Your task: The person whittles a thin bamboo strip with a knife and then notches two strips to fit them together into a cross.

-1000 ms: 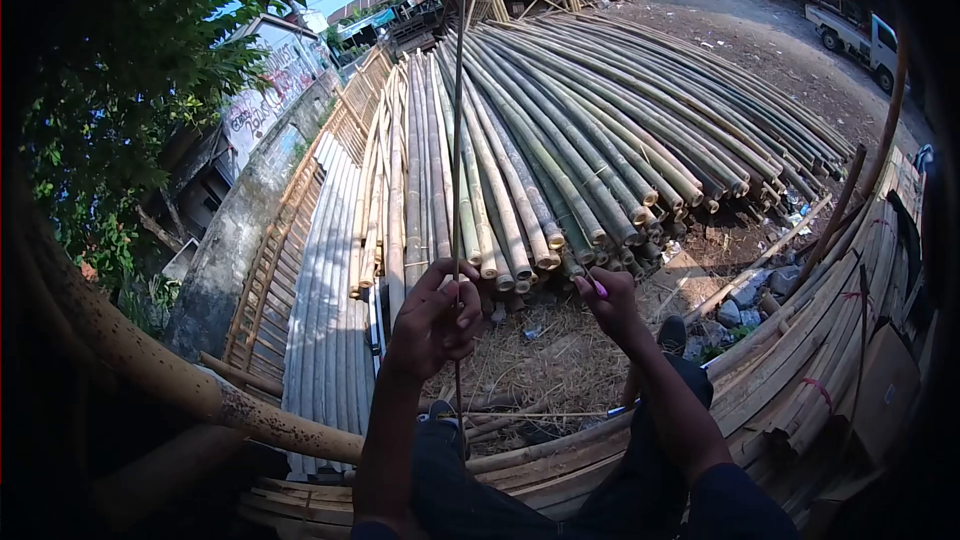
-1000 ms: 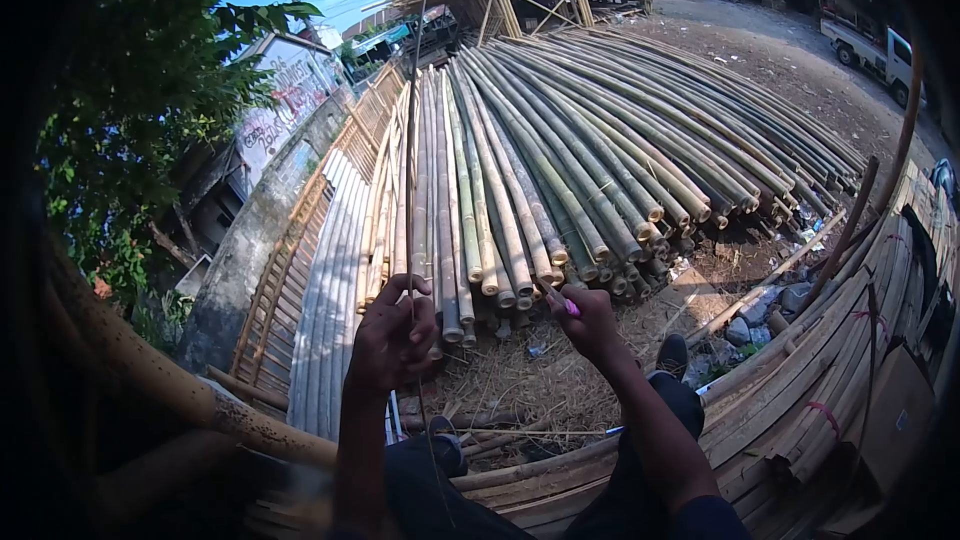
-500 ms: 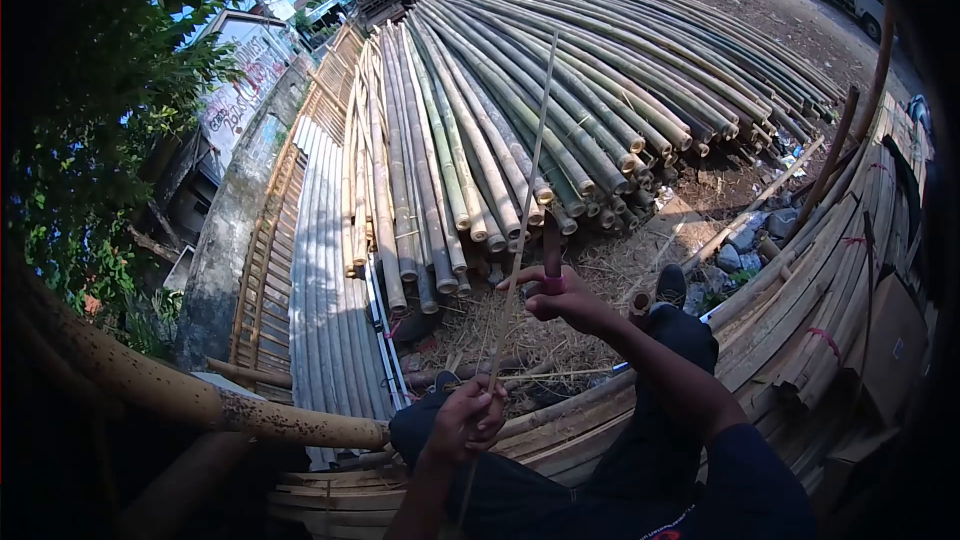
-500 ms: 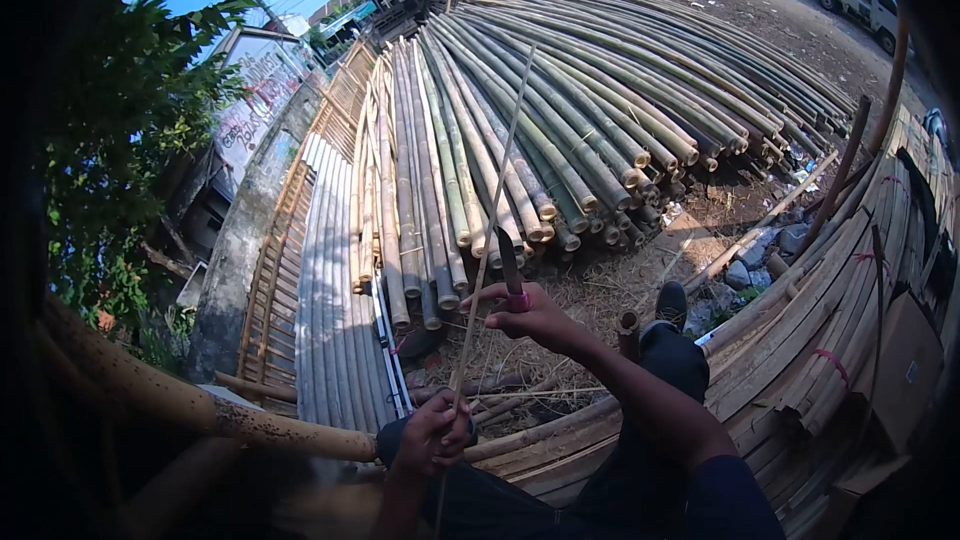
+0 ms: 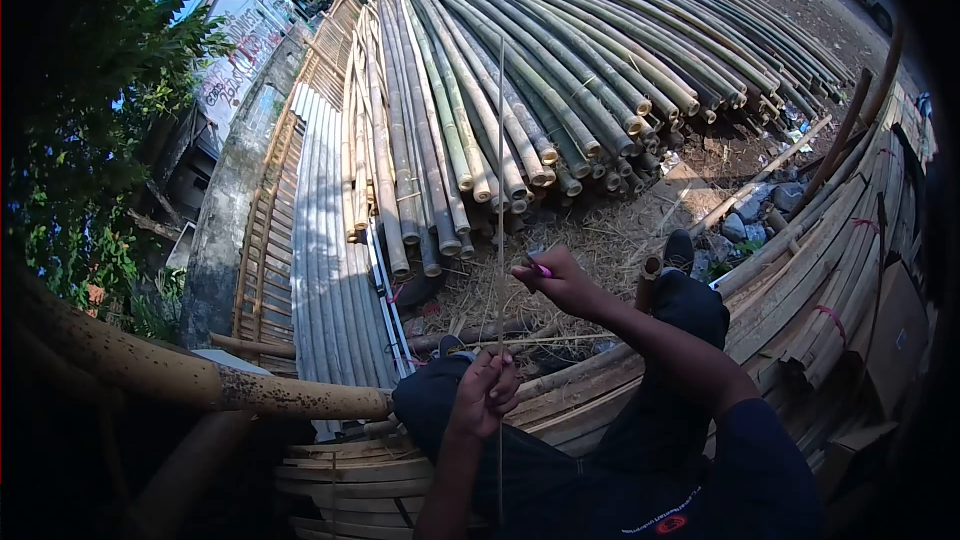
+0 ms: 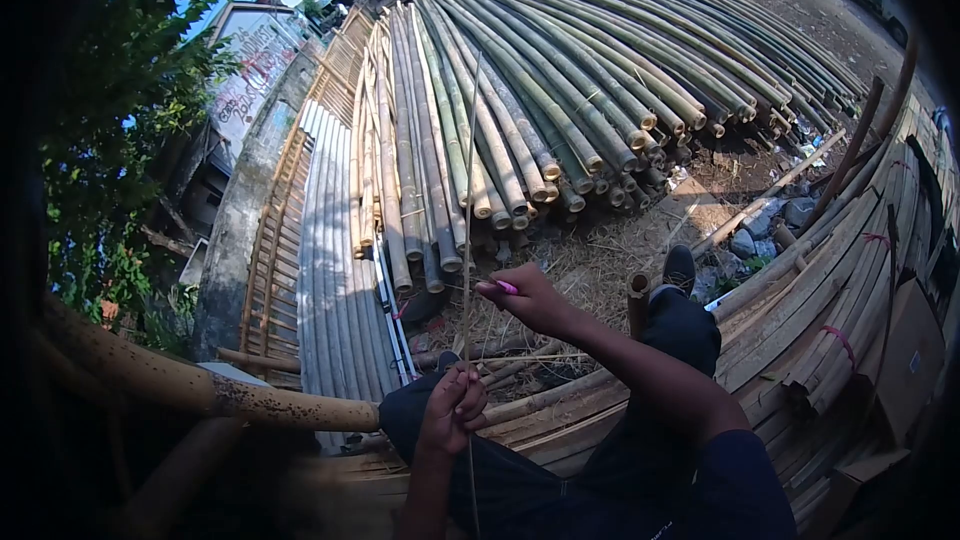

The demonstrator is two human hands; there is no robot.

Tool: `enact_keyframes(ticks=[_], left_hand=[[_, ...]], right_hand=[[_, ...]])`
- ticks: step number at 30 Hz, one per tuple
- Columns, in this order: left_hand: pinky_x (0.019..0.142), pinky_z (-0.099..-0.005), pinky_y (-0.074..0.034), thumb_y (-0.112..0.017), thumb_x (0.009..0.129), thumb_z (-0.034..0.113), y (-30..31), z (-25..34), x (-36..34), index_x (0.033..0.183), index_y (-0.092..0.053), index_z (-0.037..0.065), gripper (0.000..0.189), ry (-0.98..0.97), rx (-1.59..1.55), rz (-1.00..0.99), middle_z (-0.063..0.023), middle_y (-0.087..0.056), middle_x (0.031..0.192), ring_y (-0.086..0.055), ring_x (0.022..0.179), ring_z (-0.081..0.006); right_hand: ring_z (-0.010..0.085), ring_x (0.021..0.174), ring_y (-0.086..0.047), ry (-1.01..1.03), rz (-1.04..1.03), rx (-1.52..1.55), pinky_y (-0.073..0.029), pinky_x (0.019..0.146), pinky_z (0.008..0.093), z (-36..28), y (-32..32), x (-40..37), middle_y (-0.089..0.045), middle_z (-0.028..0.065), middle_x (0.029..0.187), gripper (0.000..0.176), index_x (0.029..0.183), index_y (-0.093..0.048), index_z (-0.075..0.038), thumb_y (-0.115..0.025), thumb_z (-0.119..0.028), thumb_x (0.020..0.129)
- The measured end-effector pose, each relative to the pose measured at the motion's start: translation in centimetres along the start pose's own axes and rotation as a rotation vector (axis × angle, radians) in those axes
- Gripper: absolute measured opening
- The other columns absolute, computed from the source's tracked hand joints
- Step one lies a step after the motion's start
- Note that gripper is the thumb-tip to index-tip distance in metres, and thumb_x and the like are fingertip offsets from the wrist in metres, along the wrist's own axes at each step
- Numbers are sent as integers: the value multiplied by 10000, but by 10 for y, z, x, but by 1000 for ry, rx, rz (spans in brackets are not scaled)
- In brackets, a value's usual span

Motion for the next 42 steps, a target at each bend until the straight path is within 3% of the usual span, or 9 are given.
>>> enact_keyframes(ticks=[3,4,7,14,31,33,36,37,42], left_hand=[[388,-180,-224,-411,994,234,1,2,-4,986,-436,67,169,-15,4,9,26,-304,595,-245,462,-48],[391,-182,-227,-414,992,238,0,3,-4,989,-433,69,169,-13,8,-9,27,-304,596,-245,462,-49],[395,-187,-221,-418,992,251,1,6,-1,985,-431,74,178,-27,3,-8,33,-301,597,-245,464,-48],[398,-192,-192,-410,996,282,-1,13,-1,955,-445,81,208,-129,158,211,45,-297,597,-230,459,-41],[362,-183,-157,-411,1002,304,14,-3,-6,850,-428,99,256,-238,314,424,69,-269,550,-231,426,-17],[364,-183,-155,-407,1003,306,11,-3,-10,846,-426,98,261,-241,295,408,67,-271,552,-230,430,-17],[376,-185,-158,-398,1005,305,0,-25,-27,842,-429,92,270,-205,251,394,63,-277,553,-224,439,-18],[380,-186,-163,-401,1004,301,-14,-52,-31,844,-434,89,267,-97,261,310,62,-280,554,-224,442,-19],[388,-187,-178,-413,999,293,-9,-67,-26,852,-446,82,260,27,204,243,60,-284,555,-233,448,-24]], right_hand=[[166,458,-417,-64,209,-128,-344,479,352,9,26,-1,-439,112,498,368,627,-496,-9,-597,-258,878],[166,458,-417,-63,205,-126,-344,479,352,11,24,-1,-439,112,498,368,627,-496,-9,-597,-258,878],[386,626,-573,123,0,-467,-433,562,462,-4,-9,-4,-557,170,606,211,649,-557,-51,-631,-226,740],[388,625,-568,166,-238,-438,-432,601,492,2,-63,-20,-561,154,611,183,665,-562,-67,-604,-238,713],[359,535,-581,289,-219,-638,-441,484,448,-15,-69,-26,-551,138,541,179,651,-585,-85,-619,-258,680],[364,554,-588,267,-145,-630,-451,507,465,-4,-62,-19,-558,148,554,184,632,-590,-81,-608,-252,699],[383,618,-603,-139,335,-602,-470,578,500,38,45,24,-592,186,622,292,645,-614,-28,-550,-280,778],[392,677,-610,-344,311,-780,-481,631,494,42,80,33,-603,212,665,320,666,-619,-7,-524,-281,800],[204,472,-485,-339,601,-279,-358,499,403,74,125,16,-496,147,515,355,608,-527,31,-554,-266,801]])
Point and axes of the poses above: each hand's wrist, its own x-axis towards the middle knuckle, its own y-axis out of the back of the hand, z = x × y, the point moved 10 cm from there along x, towards the middle knuckle
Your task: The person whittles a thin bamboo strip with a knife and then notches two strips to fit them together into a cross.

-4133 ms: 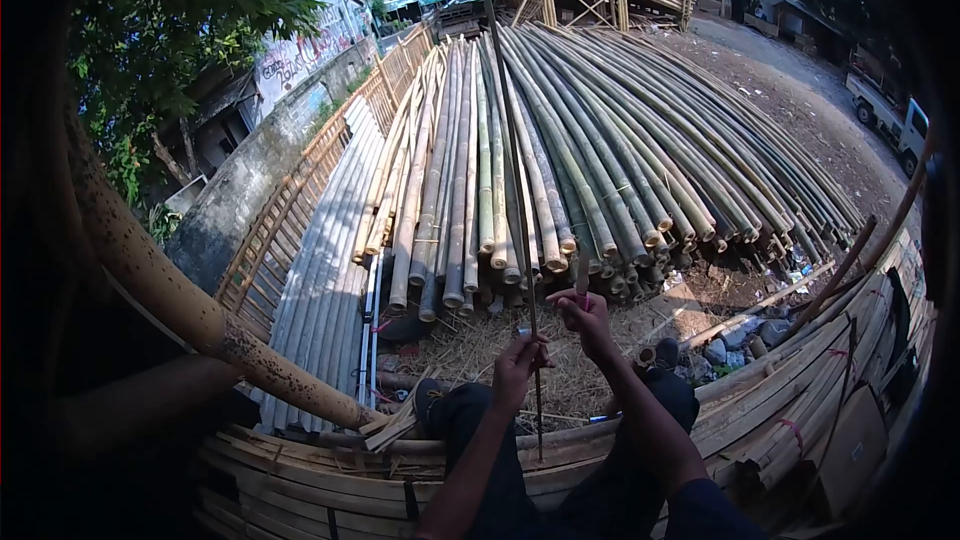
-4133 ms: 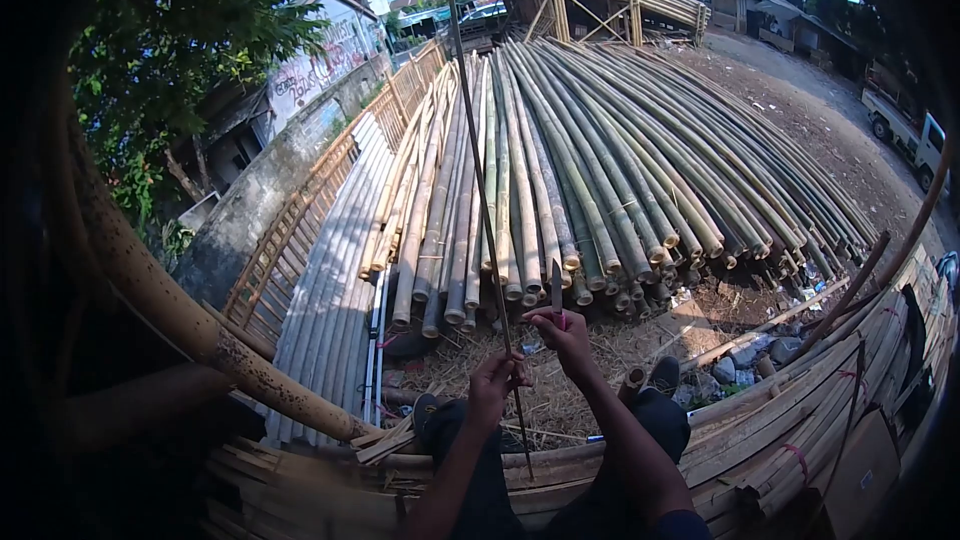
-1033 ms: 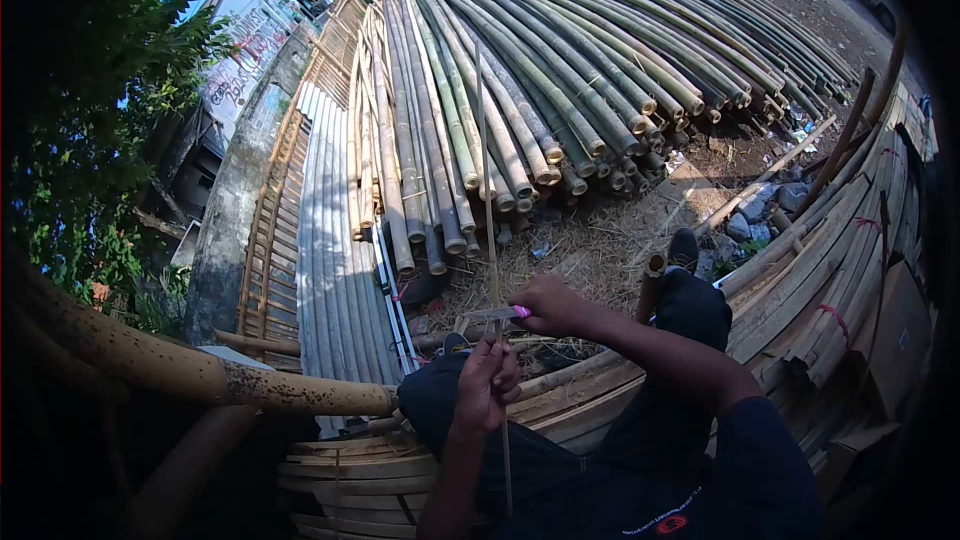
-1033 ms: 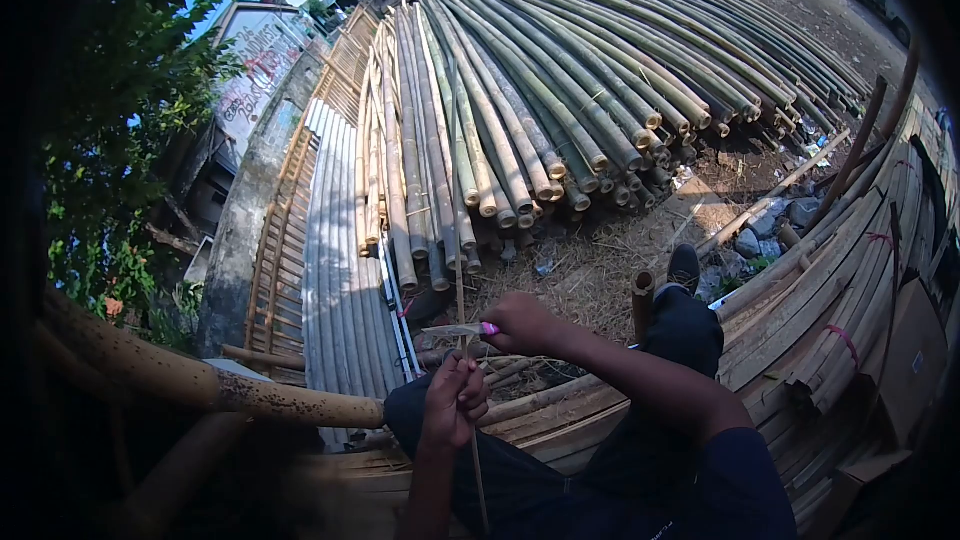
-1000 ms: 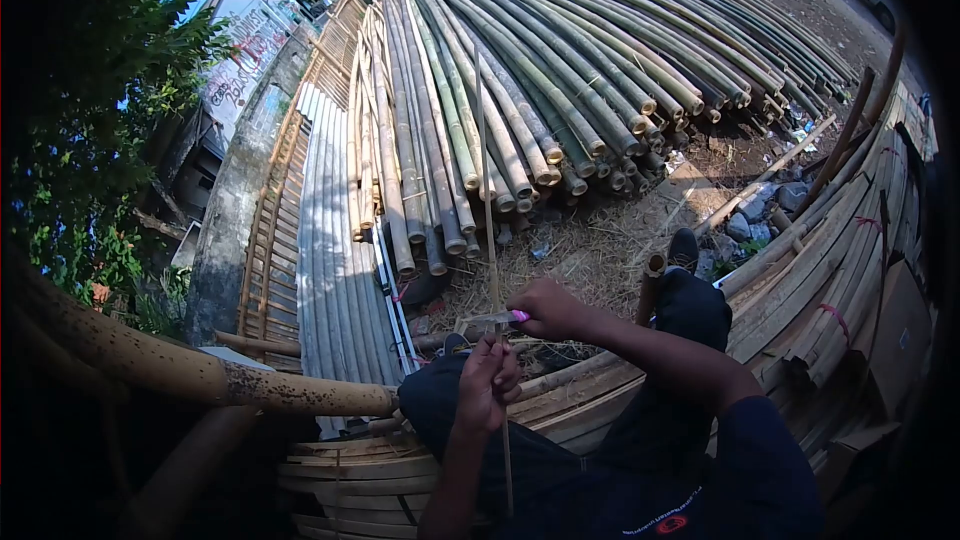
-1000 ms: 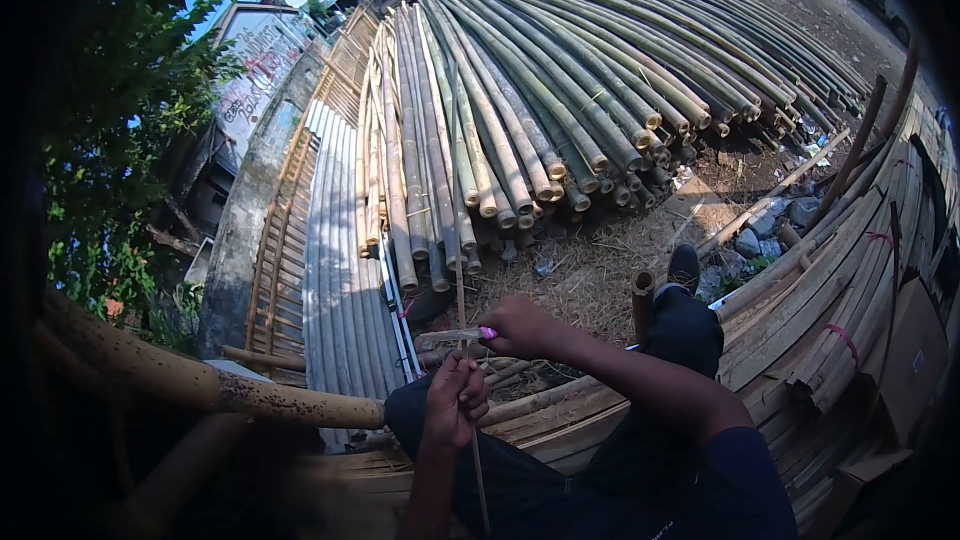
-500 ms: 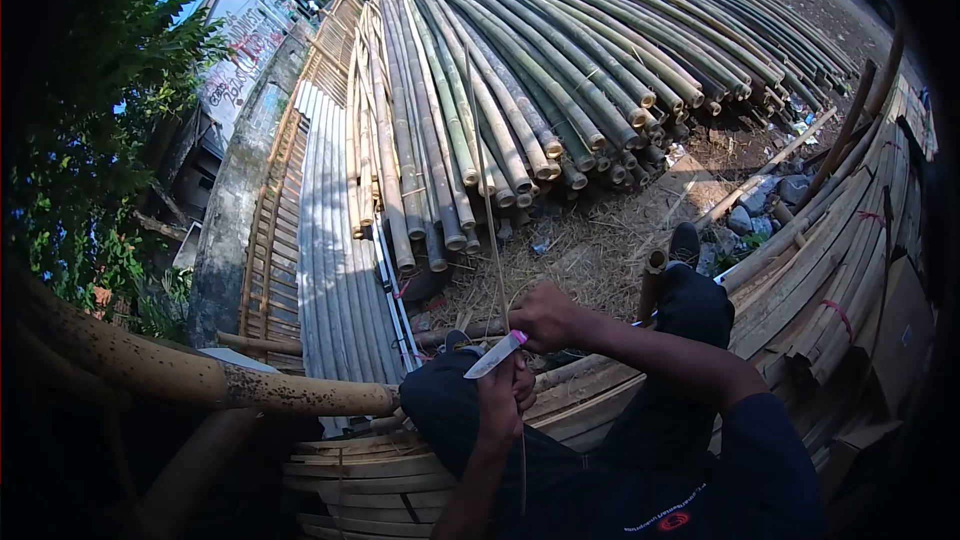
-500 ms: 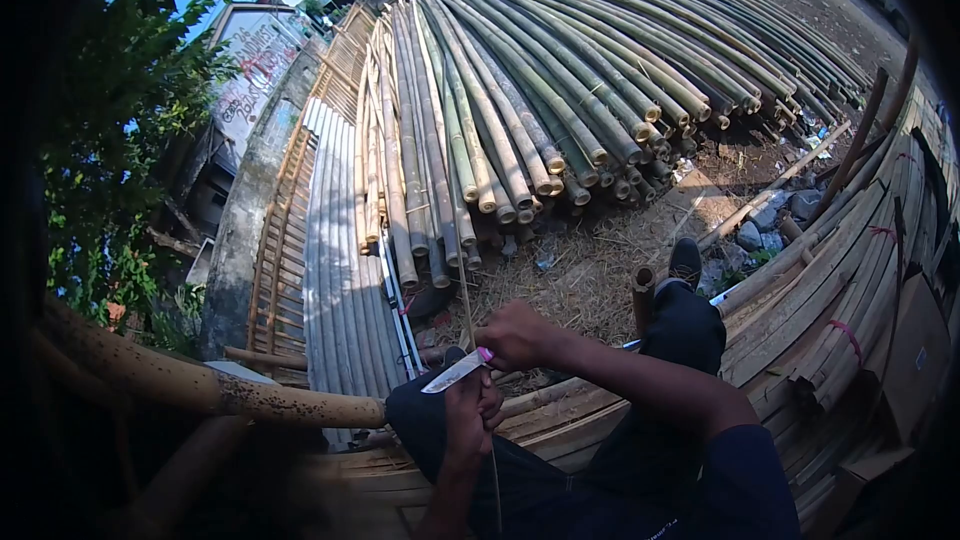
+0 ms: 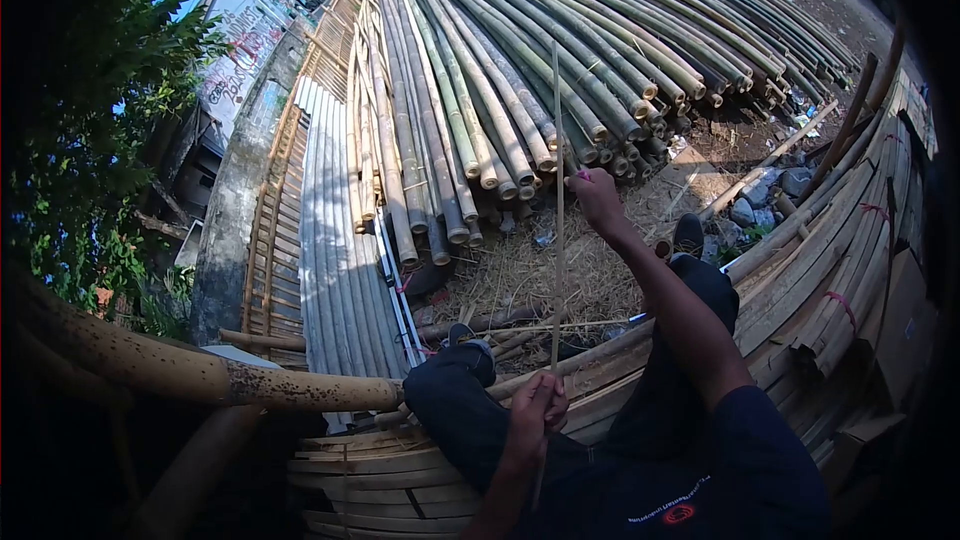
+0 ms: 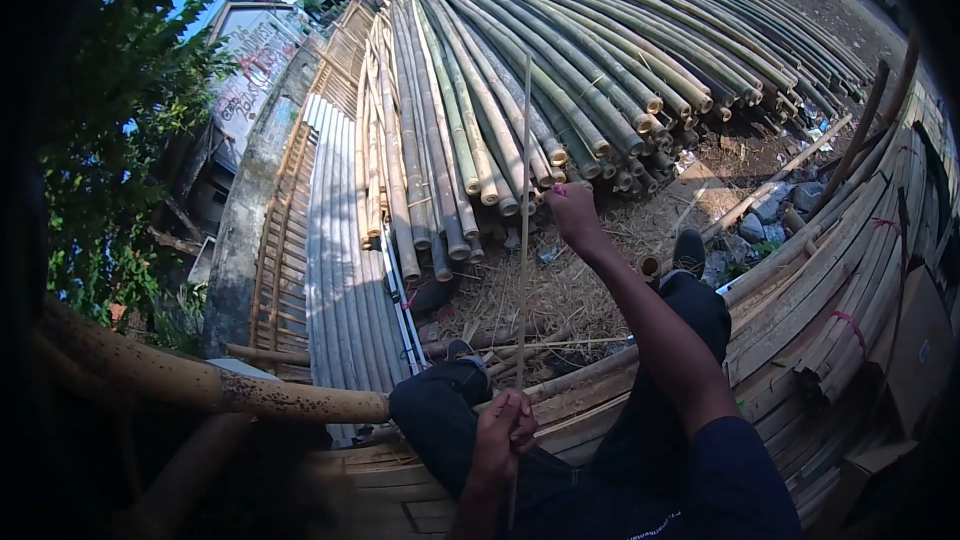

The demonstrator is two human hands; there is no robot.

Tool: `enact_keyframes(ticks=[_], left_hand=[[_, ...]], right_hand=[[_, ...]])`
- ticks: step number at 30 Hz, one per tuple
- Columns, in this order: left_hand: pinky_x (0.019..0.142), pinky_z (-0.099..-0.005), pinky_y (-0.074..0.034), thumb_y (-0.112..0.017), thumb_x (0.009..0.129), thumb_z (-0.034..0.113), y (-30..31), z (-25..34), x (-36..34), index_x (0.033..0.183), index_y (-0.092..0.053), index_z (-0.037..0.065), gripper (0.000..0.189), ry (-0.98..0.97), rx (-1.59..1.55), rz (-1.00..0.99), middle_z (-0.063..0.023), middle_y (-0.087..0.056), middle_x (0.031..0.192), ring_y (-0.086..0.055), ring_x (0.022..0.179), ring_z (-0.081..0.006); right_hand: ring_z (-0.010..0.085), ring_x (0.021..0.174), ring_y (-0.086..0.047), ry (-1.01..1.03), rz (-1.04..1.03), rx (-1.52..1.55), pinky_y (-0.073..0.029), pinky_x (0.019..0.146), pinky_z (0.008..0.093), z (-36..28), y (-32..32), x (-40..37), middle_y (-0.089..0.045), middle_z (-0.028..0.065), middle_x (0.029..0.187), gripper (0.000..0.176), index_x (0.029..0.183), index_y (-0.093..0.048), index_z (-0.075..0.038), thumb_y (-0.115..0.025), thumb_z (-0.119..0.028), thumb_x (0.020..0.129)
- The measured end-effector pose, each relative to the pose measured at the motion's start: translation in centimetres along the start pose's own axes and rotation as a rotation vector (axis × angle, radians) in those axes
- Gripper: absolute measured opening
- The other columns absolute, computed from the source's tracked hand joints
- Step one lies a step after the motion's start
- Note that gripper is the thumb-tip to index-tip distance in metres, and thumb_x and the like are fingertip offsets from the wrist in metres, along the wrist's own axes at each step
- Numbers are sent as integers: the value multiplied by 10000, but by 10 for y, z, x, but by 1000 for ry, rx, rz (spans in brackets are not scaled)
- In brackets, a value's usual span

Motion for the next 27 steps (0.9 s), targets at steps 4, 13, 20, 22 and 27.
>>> enact_keyframes(ticks=[4,13,20,22,27], left_hand=[[386,-188,-177,-403,1002,306,28,33,5,856,-442,82,270,-54,-92,65,54,-286,551,-238,446,-29],[362,-184,-169,-431,991,342,41,45,13,839,-442,100,286,-131,-45,113,56,-280,539,-225,417,-29],[361,-191,-155,-437,986,361,34,39,4,820,-442,103,308,-182,-50,143,61,-261,533,-211,413,-23],[365,-192,-156,-431,989,355,10,16,-8,821,-440,100,305,-113,11,50,61,-261,533,-213,414,-23],[371,-187,-159,-404,999,339,10,2,1,831,-431,98,295,-5,-90,-13,60,-260,529,-201,415,-26]], right_hand=[[184,451,-423,146,-255,183,-310,494,387,-18,-47,-47,-426,114,477,345,581,-473,19,-580,-232,793],[385,601,-569,812,-788,-234,-439,577,480,-100,-107,-165,-539,173,575,214,623,-564,-58,-582,-252,710],[379,588,-575,777,-525,-336,-445,552,480,-93,-95,-140,-546,177,574,234,608,-564,-42,-569,-244,725],[373,579,-580,383,-227,-295,-454,548,474,-43,-67,-59,-557,190,582,257,620,-573,-10,-548,-224,762],[361,516,-527,53,-27,-2,-381,508,444,9,-8,1,-529,182,547,325,607,-521,18,-544,-248,792]])
Point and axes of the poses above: each hand's wrist, its own x-axis towards the middle knuckle, its own y-axis out of the back of the hand, z = x × y, the point moved 10 cm from there along x, towards the middle knuckle
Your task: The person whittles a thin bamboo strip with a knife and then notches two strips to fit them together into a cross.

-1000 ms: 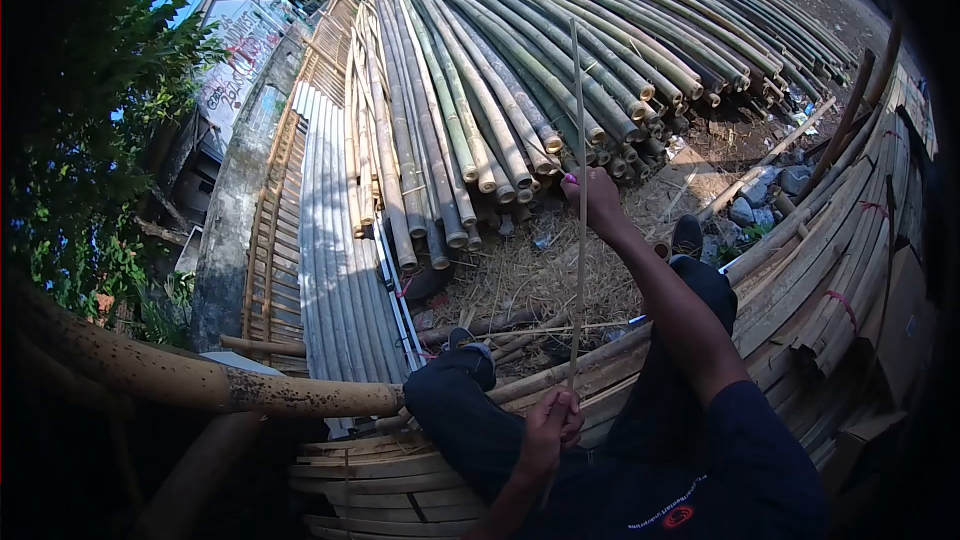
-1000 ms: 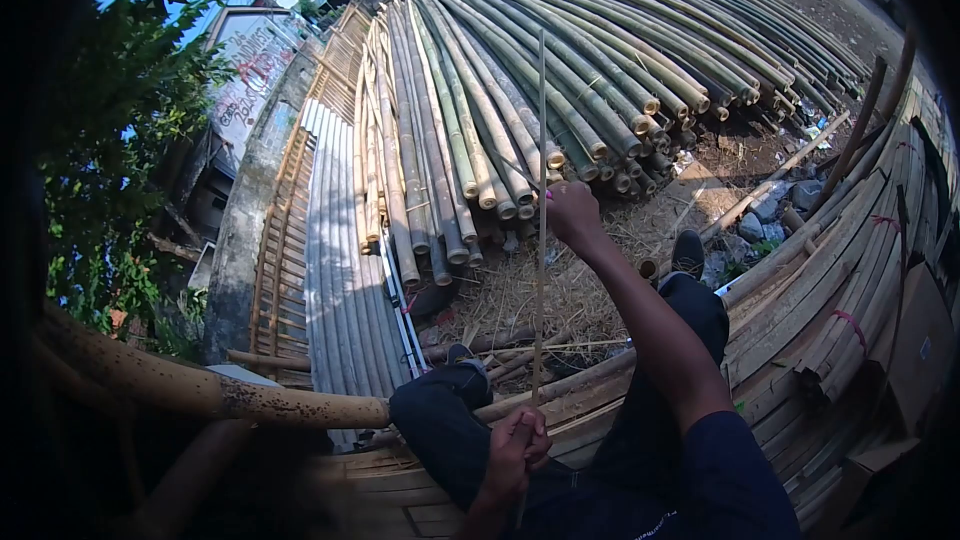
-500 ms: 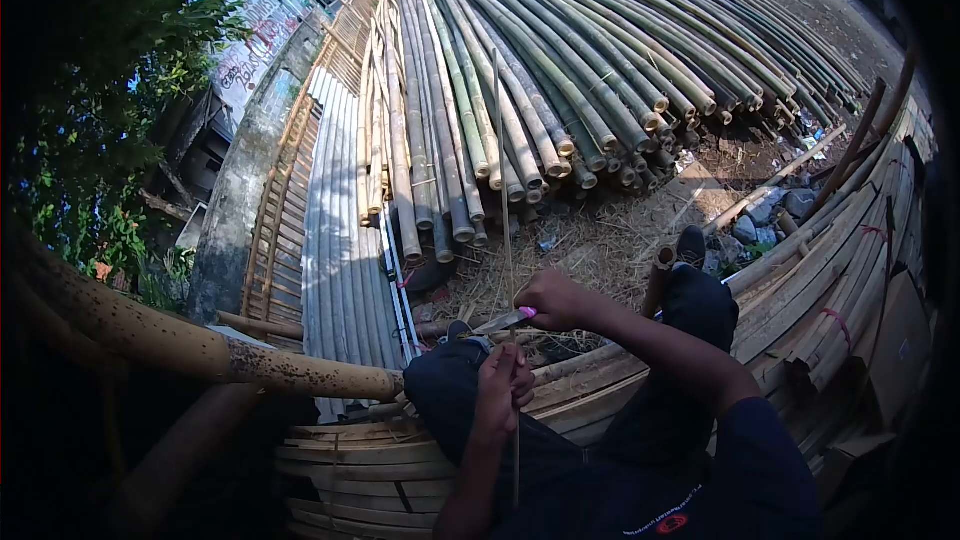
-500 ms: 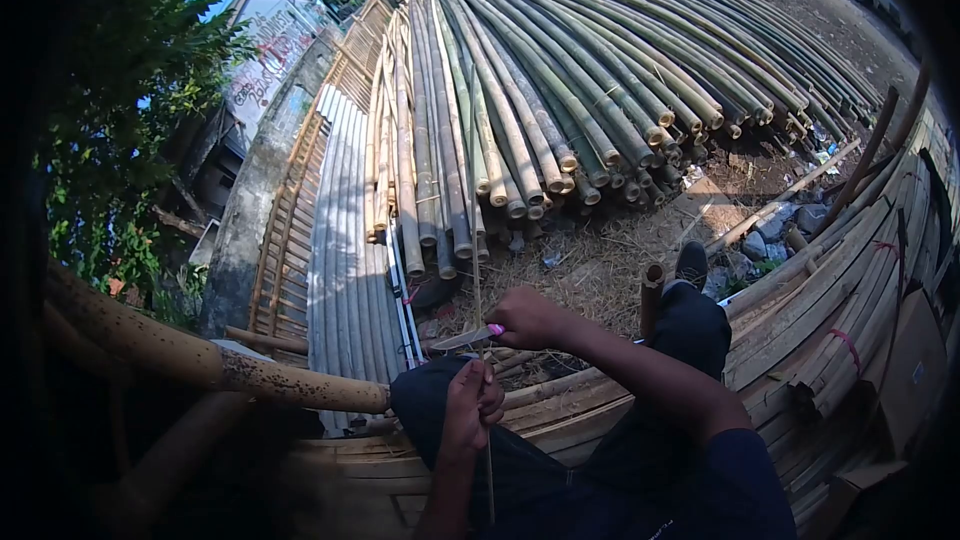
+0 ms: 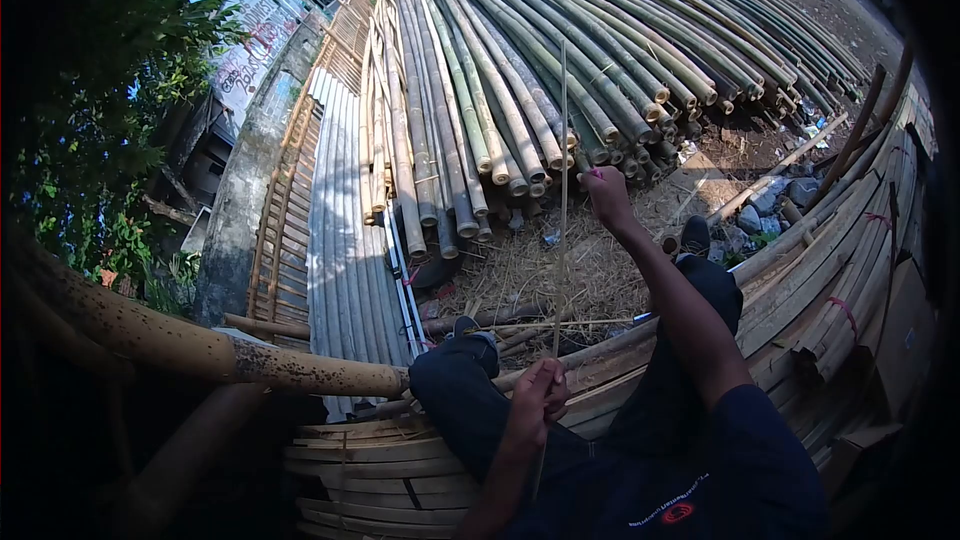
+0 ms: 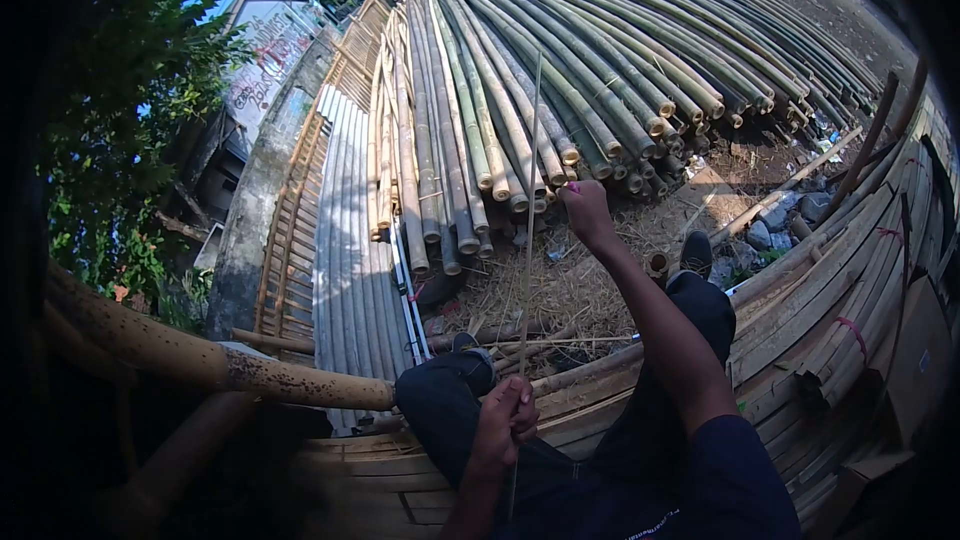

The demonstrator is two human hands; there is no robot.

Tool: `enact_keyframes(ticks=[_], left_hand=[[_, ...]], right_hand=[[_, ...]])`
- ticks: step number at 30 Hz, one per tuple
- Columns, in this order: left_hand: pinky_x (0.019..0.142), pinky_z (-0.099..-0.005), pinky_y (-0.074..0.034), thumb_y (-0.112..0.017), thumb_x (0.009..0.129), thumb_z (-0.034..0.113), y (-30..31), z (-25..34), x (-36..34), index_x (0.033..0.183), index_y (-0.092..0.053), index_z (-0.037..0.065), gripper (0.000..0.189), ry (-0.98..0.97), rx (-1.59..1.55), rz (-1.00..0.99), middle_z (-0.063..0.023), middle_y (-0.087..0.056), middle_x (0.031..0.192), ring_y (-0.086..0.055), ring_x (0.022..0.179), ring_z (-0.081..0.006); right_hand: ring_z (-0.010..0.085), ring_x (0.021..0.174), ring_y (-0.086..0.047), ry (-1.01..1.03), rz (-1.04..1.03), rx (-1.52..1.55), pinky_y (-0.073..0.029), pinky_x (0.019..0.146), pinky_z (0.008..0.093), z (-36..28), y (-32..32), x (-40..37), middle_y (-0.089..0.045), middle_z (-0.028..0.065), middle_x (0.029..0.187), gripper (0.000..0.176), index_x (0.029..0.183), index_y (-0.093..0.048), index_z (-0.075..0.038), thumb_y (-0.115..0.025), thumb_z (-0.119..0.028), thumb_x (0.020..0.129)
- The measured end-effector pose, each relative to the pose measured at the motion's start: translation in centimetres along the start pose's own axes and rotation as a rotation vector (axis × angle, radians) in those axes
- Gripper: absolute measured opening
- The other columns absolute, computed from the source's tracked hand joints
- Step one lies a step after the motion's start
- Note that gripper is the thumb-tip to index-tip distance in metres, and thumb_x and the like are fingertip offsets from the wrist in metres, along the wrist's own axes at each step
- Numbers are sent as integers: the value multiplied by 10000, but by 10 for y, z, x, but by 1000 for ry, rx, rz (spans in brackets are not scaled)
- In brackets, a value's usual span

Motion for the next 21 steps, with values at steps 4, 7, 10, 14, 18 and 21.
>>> enact_keyframes(ticks=[4,7,10,14,18,21], left_hand=[[363,-184,-163,-379,1002,366,23,33,8,798,-417,107,332,-13,-90,16,60,-262,517,-199,411,-32],[356,-184,-166,-347,1004,393,23,33,17,746,-391,130,371,48,-218,-107,60,-265,500,-192,403,-41],[355,-189,-167,-329,1005,407,15,23,20,706,-370,148,398,139,-400,-223,58,-260,488,-181,401,-48],[358,-192,-167,-328,1002,422,18,20,22,688,-361,157,412,104,-368,-118,59,-248,488,-177,403,-50],[362,-193,-167,-330,997,442,18,18,16,688,-356,158,421,21,-263,-26,59,-235,489,-177,406,-50],[363,-194,-173,-333,991,464,-3,-26,-3,688,-353,161,428,188,-309,-120,62,-222,487,-184,407,-49]], right_hand=[[365,497,-493,316,-305,12,-357,503,440,-65,-36,-55,-482,166,507,335,579,-477,6,-556,-253,777],[381,535,-526,739,-564,-186,-411,535,468,-109,-80,-122,-501,171,530,275,586,-523,-30,-568,-248,748],[376,582,-571,759,-773,-266,-448,566,479,-115,-105,-157,-548,164,567,195,611,-582,-66,-583,-241,698],[373,578,-583,787,-753,-313,-450,539,474,-123,-110,-164,-559,162,571,186,596,-592,-74,-587,-240,680],[373,595,-589,707,-614,-351,-451,559,483,-110,-105,-144,-559,167,573,205,603,-591,-60,-581,-242,698],[374,603,-591,313,-182,-390,-440,567,478,-64,-54,-42,-548,199,578,273,620,-576,-1,-542,-240,747]])
Point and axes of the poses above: each hand's wrist, its own x-axis towards the middle knuckle, its own y-axis out of the back of the hand, z = x × y, the point moved 10 cm from there along x, towards the middle knuckle
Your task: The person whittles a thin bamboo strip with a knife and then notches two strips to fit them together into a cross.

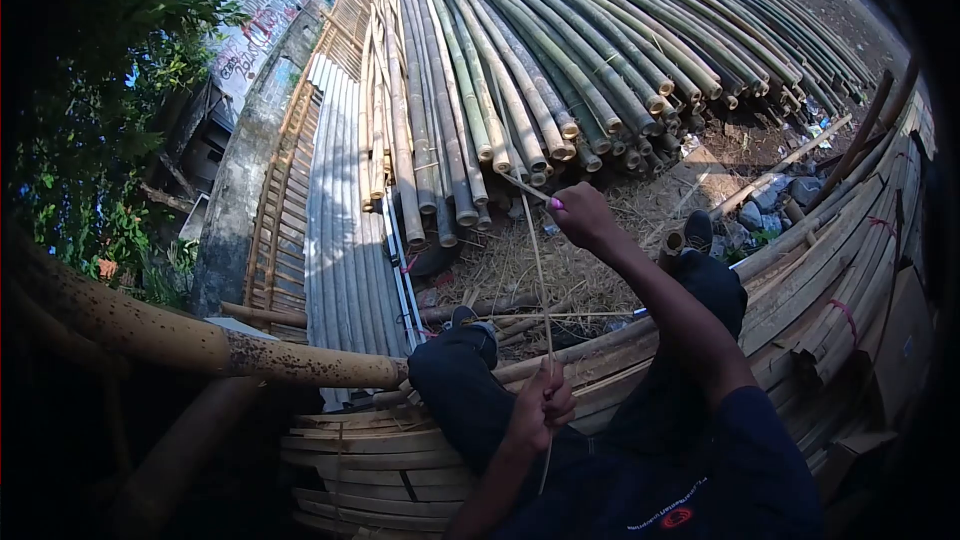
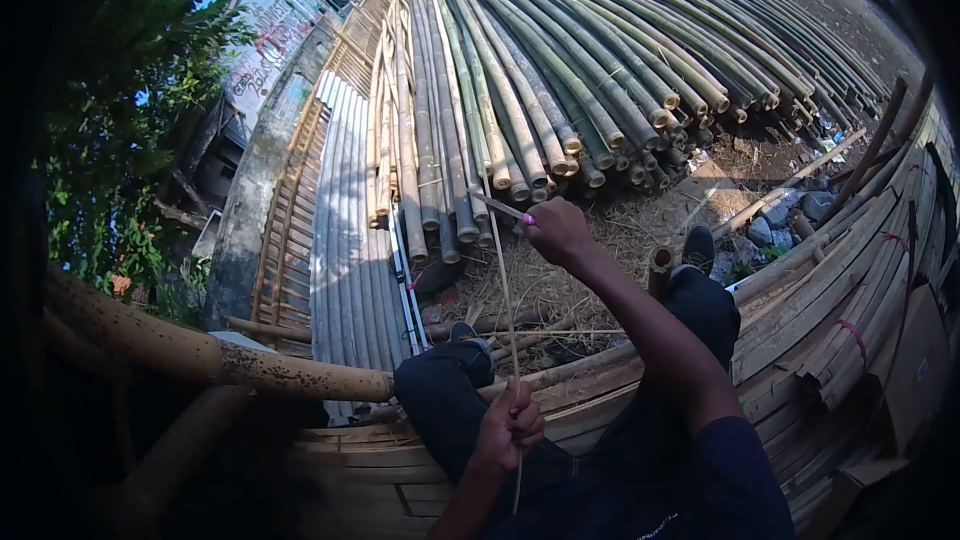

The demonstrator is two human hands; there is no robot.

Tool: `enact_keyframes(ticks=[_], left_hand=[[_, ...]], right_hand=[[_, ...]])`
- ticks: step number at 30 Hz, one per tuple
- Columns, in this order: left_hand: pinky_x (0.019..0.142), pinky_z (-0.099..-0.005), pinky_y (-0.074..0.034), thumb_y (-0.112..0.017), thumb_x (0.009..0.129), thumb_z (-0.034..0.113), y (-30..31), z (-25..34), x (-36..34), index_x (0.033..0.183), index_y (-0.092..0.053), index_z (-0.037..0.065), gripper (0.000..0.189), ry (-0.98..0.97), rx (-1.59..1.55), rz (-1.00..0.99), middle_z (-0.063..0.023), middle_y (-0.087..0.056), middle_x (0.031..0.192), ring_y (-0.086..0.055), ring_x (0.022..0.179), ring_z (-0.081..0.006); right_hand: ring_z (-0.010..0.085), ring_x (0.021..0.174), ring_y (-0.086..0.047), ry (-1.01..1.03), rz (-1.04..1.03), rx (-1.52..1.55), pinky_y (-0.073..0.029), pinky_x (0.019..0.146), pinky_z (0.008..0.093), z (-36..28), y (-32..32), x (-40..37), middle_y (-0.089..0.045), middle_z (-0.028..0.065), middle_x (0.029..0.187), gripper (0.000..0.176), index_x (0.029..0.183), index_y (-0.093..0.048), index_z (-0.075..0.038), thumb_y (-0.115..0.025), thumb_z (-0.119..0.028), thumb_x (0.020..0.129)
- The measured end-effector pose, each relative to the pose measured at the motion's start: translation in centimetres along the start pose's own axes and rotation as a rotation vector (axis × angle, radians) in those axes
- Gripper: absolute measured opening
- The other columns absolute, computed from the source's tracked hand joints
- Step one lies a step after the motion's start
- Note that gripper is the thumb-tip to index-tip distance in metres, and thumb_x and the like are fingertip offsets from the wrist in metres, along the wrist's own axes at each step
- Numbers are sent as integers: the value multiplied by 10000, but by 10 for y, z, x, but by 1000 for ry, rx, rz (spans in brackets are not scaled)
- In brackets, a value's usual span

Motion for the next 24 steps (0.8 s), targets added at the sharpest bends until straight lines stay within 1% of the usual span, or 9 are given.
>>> enact_keyframes(ticks=[2,6,8,9,12,15,18,23,24], left_hand=[[360,-196,-183,-340,982,484,3,-3,-1,683,-346,157,443,36,17,-19,63,-232,481,-199,405,-47],[356,-188,-217,-335,984,479,16,48,-6,670,-342,142,461,-97,-65,-92,50,-262,474,-218,398,-49],[353,-187,-219,-342,988,462,22,75,-6,667,-347,135,458,-209,216,20,39,-270,480,-221,400,-52],[352,-186,-211,-360,990,438,18,84,-6,681,-362,117,446,-297,255,39,28,-281,490,-223,406,-48],[354,-190,-196,-354,1004,386,12,94,-4,722,-383,85,413,-316,284,43,19,-301,519,-234,412,-48],[361,-198,-177,-387,993,402,4,86,0,736,-372,101,396,-334,328,84,29,-284,521,-224,418,-42],[360,-198,-153,-414,977,434,3,78,3,722,-359,131,400,-367,345,144,44,-252,504,-201,410,-44],[353,-195,-147,-388,987,426,3,57,3,713,-349,149,393,-348,202,105,42,-249,501,-190,407,-42],[352,-193,-148,-380,990,425,7,55,3,711,-351,149,393,-350,166,124,43,-249,500,-189,405,-42]], right_hand=[[367,588,-582,-178,31,182,-421,560,471,49,31,24,-532,219,578,318,623,-556,25,-520,-254,771],[356,568,-572,-237,66,369,-407,556,468,60,44,12,-518,221,571,326,606,-539,25,-534,-255,774],[361,563,-558,-17,-201,269,-403,555,468,1,22,-10,-506,218,564,307,606,-528,18,-555,-242,766],[367,565,-559,109,-269,224,-411,557,467,-23,11,-24,-515,209,565,288,607,-540,5,-564,-237,761],[377,589,-574,411,-404,139,-443,573,474,-74,-29,-65,-551,178,576,243,614,-581,-43,-589,-247,744],[376,594,-589,495,-493,90,-458,562,479,-104,-45,-85,-569,168,583,213,624,-597,-60,-594,-254,714],[375,581,-588,572,-471,99,-454,542,477,-114,-44,-90,-567,164,575,196,626,-598,-63,-590,-241,707],[371,566,-587,575,-465,110,-448,521,472,-111,-46,-94,-562,158,563,190,616,-597,-78,-607,-255,686],[366,560,-589,508,-413,54,-449,516,469,-100,-48,-85,-563,155,558,192,606,-599,-83,-608,-258,685]])
Point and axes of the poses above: each hand's wrist, its own x-axis towards the middle knuckle, its own y-axis out of the back of the hand, z = x × y, the point moved 10 cm from there along x, towards the middle knuckle
